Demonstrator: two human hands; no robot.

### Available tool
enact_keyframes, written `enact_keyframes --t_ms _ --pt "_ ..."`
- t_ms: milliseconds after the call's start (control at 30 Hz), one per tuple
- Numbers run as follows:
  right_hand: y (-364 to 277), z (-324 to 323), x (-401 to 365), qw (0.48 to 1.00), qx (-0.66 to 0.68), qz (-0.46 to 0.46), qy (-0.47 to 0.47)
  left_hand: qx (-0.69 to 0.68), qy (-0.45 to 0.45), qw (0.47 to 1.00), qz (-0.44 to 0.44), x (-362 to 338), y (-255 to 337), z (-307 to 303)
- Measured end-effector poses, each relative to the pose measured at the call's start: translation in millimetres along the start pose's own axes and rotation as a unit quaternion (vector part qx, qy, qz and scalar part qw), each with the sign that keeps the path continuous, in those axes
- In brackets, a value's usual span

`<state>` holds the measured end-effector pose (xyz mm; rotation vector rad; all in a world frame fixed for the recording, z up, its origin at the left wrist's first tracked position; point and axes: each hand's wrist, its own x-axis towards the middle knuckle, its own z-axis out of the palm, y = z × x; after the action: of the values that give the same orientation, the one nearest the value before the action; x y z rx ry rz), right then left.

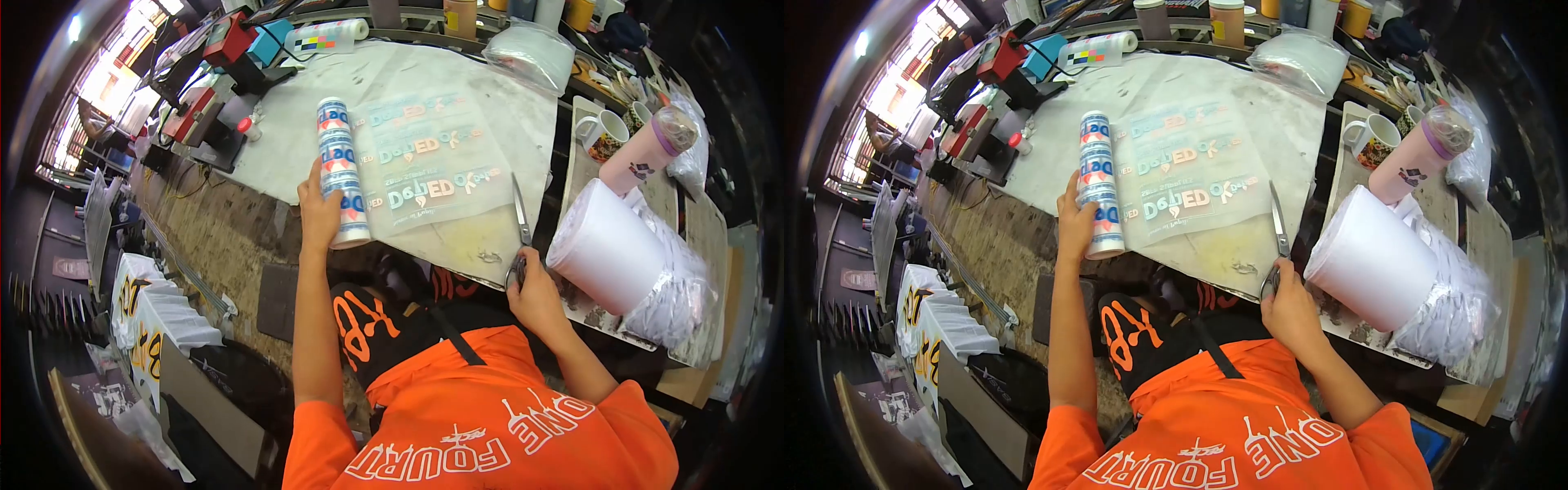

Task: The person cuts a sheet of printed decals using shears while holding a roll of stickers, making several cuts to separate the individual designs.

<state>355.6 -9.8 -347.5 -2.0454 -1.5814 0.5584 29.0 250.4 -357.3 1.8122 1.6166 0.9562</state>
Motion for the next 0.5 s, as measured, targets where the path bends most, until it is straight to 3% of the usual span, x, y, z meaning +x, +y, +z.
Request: enact_keyframes --t_ms 67,133,200,300,400,467,500 --pt "3 -4 -1 1.0 0.021 0.01 -0.009 0.019 0.016 0.999 0.042 8 -19 -2" --pt "6 -15 -4 0.994 0.088 0.05 -0.035 -0.062 -0.042 0.997 -0.005 15 -20 -11" --pt "7 -16 -10 0.982 0.153 0.09 -0.065 -0.007 -0.043 0.999 -0.027 7 7 -14" --pt "-11 -14 -27 0.92 0.386 0.004 -0.074 0.037 -0.052 0.997 -0.04 3 20 -7" --pt "-19 -3 -34 0.866 0.462 0.036 -0.189 -0.006 -0.058 0.998 -0.006 13 13 14" --pt "-18 12 -38 0.819 0.525 0.092 -0.213 0.055 -0.063 0.996 -0.026 13 28 26" --pt "-10 19 -38 0.823 0.514 0.056 -0.237 0.061 -0.079 0.993 -0.066 13 37 27"
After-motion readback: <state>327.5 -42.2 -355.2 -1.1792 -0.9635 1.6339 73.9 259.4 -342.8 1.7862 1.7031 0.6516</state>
